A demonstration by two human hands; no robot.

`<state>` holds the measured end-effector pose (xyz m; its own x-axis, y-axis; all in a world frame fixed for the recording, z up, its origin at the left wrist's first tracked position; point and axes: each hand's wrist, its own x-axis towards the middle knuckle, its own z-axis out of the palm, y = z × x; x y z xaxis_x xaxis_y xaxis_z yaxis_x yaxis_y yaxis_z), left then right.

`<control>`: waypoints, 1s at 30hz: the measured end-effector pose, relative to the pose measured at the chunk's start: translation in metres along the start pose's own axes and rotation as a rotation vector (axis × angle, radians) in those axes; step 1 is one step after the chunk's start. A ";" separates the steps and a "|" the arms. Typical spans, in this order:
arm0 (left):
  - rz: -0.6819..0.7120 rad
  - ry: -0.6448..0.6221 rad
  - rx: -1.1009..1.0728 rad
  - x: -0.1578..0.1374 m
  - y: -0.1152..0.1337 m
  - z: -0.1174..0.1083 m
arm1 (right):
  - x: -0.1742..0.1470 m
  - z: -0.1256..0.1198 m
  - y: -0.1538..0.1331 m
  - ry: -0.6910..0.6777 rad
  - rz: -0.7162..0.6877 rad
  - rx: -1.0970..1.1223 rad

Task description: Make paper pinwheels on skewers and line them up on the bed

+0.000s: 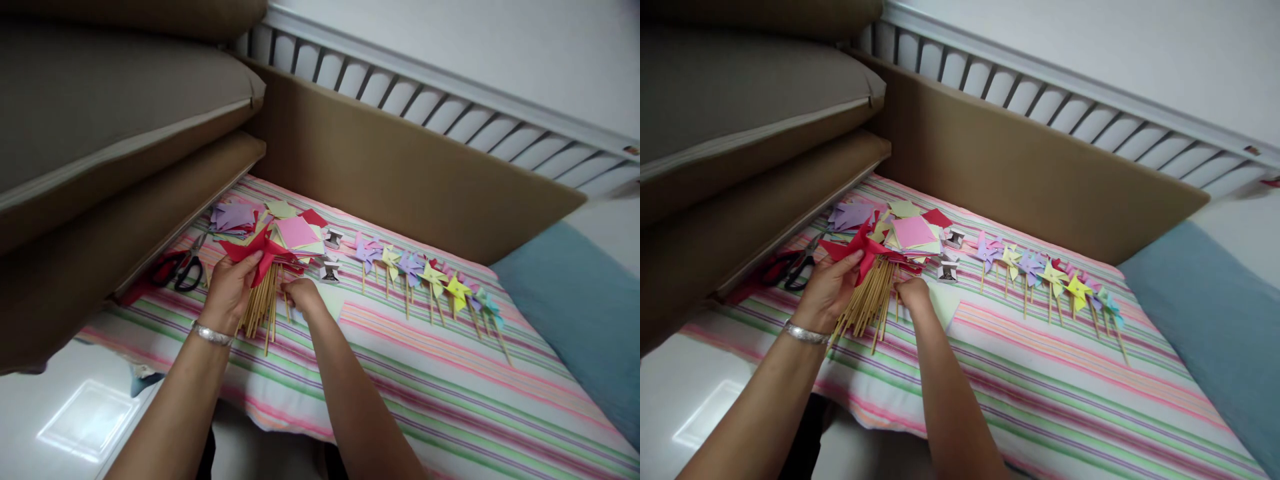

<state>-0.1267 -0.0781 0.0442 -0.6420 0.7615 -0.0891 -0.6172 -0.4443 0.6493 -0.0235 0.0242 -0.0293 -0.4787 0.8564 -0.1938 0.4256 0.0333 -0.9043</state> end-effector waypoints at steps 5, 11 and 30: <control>-0.064 -0.095 0.089 -0.001 -0.012 0.006 | -0.047 -0.041 -0.004 -0.035 0.104 0.115; -0.232 -0.317 0.439 -0.010 -0.038 0.015 | -0.083 -0.081 0.014 -0.001 0.019 0.399; -0.068 -0.697 0.831 -0.033 -0.076 0.056 | -0.095 -0.141 0.017 0.150 -0.244 0.317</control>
<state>-0.0327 -0.0428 0.0401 -0.0567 0.9894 0.1338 0.0275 -0.1324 0.9908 0.1376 0.0155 0.0269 -0.4087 0.9094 0.0770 0.0451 0.1043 -0.9935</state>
